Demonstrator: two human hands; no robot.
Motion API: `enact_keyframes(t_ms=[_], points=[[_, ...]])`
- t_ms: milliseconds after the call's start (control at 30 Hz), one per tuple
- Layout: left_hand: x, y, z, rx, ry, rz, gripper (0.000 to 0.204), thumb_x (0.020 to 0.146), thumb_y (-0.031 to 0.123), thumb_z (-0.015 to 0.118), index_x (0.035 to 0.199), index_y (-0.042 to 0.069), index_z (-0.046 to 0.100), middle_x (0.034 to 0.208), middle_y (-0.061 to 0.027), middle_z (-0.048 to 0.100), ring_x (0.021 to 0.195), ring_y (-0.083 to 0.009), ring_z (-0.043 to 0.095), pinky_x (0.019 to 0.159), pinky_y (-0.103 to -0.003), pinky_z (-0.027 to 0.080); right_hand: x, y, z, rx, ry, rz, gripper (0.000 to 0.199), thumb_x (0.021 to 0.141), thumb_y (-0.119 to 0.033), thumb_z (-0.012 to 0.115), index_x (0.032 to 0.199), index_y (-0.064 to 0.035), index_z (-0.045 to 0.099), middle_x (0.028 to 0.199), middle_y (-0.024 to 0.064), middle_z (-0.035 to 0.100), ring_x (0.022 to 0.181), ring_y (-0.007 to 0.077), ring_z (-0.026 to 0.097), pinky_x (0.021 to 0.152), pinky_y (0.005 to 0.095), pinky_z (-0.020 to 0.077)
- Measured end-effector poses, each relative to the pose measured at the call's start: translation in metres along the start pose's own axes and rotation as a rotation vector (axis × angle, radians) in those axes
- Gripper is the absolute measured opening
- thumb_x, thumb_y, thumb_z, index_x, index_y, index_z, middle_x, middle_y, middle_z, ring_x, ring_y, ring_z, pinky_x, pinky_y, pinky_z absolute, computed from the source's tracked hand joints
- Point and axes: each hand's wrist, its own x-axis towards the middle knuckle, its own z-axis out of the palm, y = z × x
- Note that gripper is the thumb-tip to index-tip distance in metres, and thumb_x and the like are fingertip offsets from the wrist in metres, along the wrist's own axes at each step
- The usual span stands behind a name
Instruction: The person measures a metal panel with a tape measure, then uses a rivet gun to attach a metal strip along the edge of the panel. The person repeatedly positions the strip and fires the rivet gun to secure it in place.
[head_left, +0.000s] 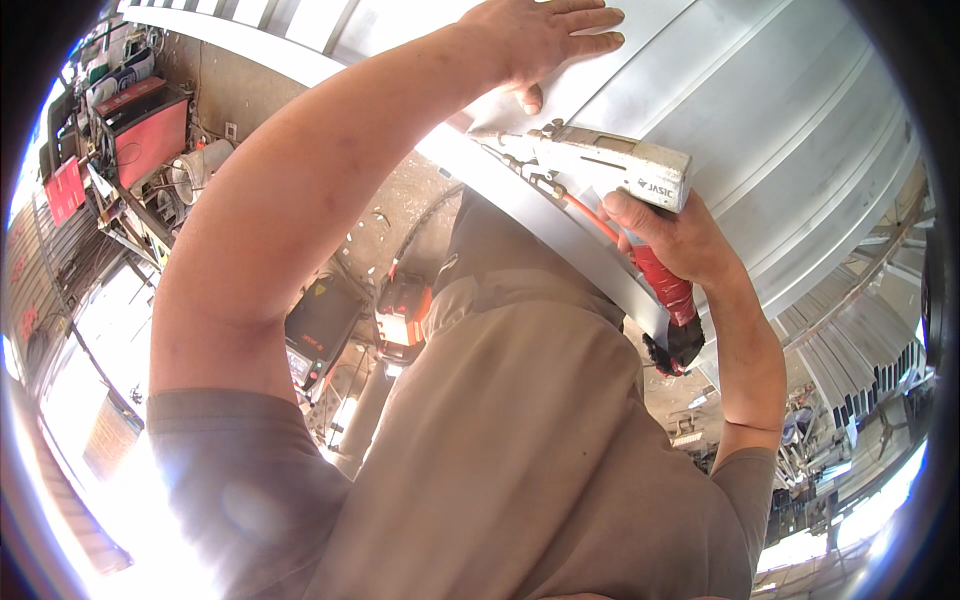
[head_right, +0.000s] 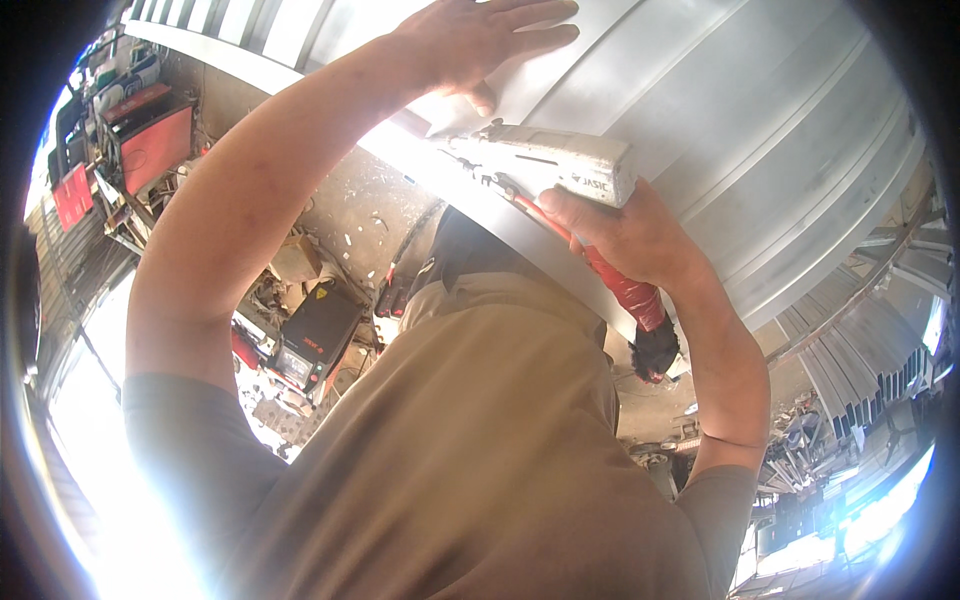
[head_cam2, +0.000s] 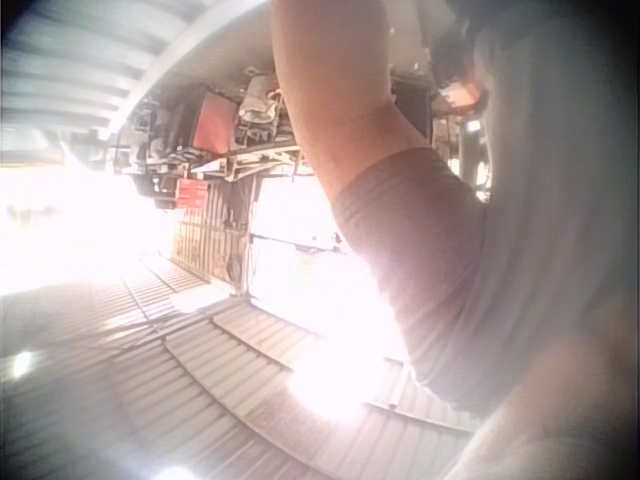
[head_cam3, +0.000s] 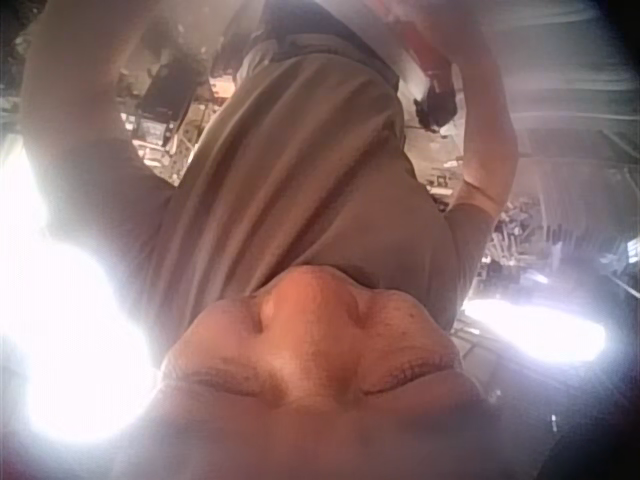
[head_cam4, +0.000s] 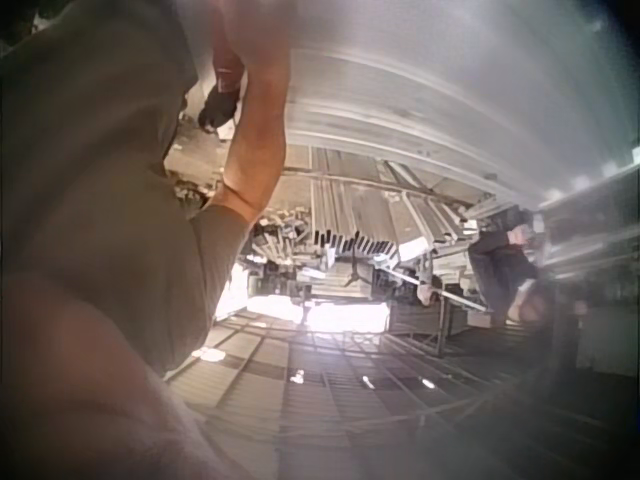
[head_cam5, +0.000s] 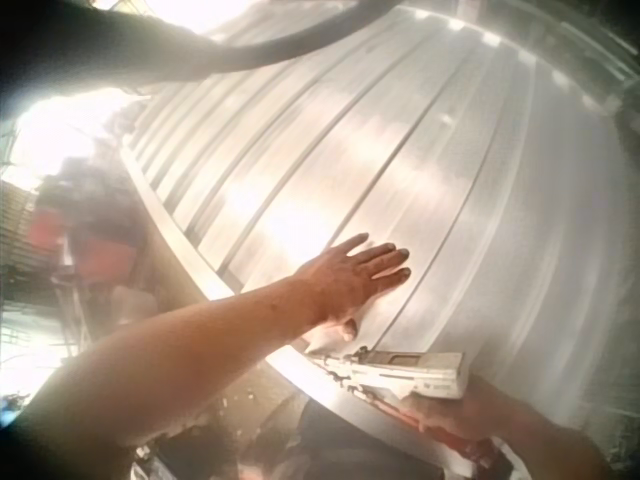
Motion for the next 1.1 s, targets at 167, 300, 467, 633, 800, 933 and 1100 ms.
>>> enact_keyframes(t_ms=[167, 300, 467, 633, 800, 933, 1100], points=[[-0.001, -0.001, -0.003, 0.009, -0.012, -0.006, 0.123, 0.076, 0.067, 0.08, 0.168, 0.019, 0.014, 0.176, -0.0009, 0.008, 0.162, -0.0185, 0.01, 0.133, -0.044, 0.01, -0.001, -0.001, 0.0, -0.014, -0.009, 0.006, 0.046, 0.099, -0.031, 0.071, 0.134, -0.0024, 0.062, 0.095, 0.0055, 0.069, 0.07, 0.0118, 0.061, 0.062, 0.0296, 0.0529], [-0.008, -0.001, -0.014, -0.129, -0.015, 0.025, 0.119, 0.078, 0.051, 0.085, 0.167, 0.014, 0.015, 0.176, -0.0054, 0.008, 0.162, -0.0208, 0.008, 0.133, -0.044, 0.005, -0.001, -0.003, 0.002, -0.002, -0.004, -0.02, 0.047, 0.098, -0.03, 0.072, 0.136, -0.003, 0.062, 0.098, 0.0053, 0.069, 0.07, 0.012, 0.061, 0.062, 0.0294, 0.0529], [-0.016, 0.008, -0.028, -0.225, -0.078, -0.045, 0.115, 0.079, 0.033, 0.087, 0.166, 0.009, 0.016, 0.175, -0.0109, 0.008, 0.162, -0.0229, 0.007, 0.133, -0.044, 0.001, -0.002, -0.005, 0.004, -0.01, -0.003, -0.024, 0.047, 0.098, -0.028, 0.072, 0.137, -0.0035, 0.061, 0.099, 0.0052, 0.069, 0.07, 0.0121, 0.061, 0.062, 0.0297, 0.053], [-0.013, 0.005, -0.018, -0.147, 0.034, 0.004, 0.11, 0.082, 0.032, 0.086, 0.165, 0.009, 0.019, 0.175, -0.0117, 0.011, 0.161, -0.0237, 0.009, 0.133, -0.044, 0.003, -0.001, -0.006, 0.005, -0.027, -0.009, -0.02, 0.047, 0.098, -0.028, 0.071, 0.137, -0.0034, 0.061, 0.097, 0.005, 0.068, 0.07, 0.0121, 0.061, 0.062, 0.0299, 0.053], [-0.014, 0.002, -0.006, -0.05, 0.245, 0.046, 0.116, 0.076, 0.05, 0.088, 0.164, 0.009, 0.025, 0.173, -0.0116, 0.018, 0.16, -0.0259, 0.016, 0.133, -0.046, 0.011, -0.004, -0.006, 0.005, -0.051, -0.004, -0.013, 0.045, 0.099, -0.028, 0.07, 0.135, -0.0033, 0.061, 0.096, 0.0045, 0.068, 0.071, 0.0117, 0.06, 0.062, 0.0298, 0.0529], [-0.017, -0.001, -0.012, -0.182, 0.142, 0.098, 0.123, 0.072, 0.052, 0.089, 0.165, 0.011, 0.02, 0.174, -0.01, 0.015, 0.161, -0.0249, 0.014, 0.133, -0.046, 0.008, -0.004, -0.005, 0.005, -0.069, -0.003, -0.012, 0.045, 0.099, -0.029, 0.07, 0.135, -0.0035, 0.061, 0.094, 0.0037, 0.067, 0.07, 0.0113, 0.06, 0.062, 0.0297, 0.0526], [-0.008, -0.002, 0.002, -0.136, 0.106, 0.021, 0.105, 0.082, 0.021, 0.084, 0.165, 0.011, 0.021, 0.174, -0.0109, 0.015, 0.161, -0.0245, 0.014, 0.133, -0.045, 0.007, -0.007, -0.007, 0.003, -0.086, -0.008, -0.001, 0.046, 0.1, -0.031, 0.07, 0.135, -0.0034, 0.061, 0.095, 0.004, 0.068, 0.071, 0.0114, 0.06, 0.063, 0.0302, 0.0526]])
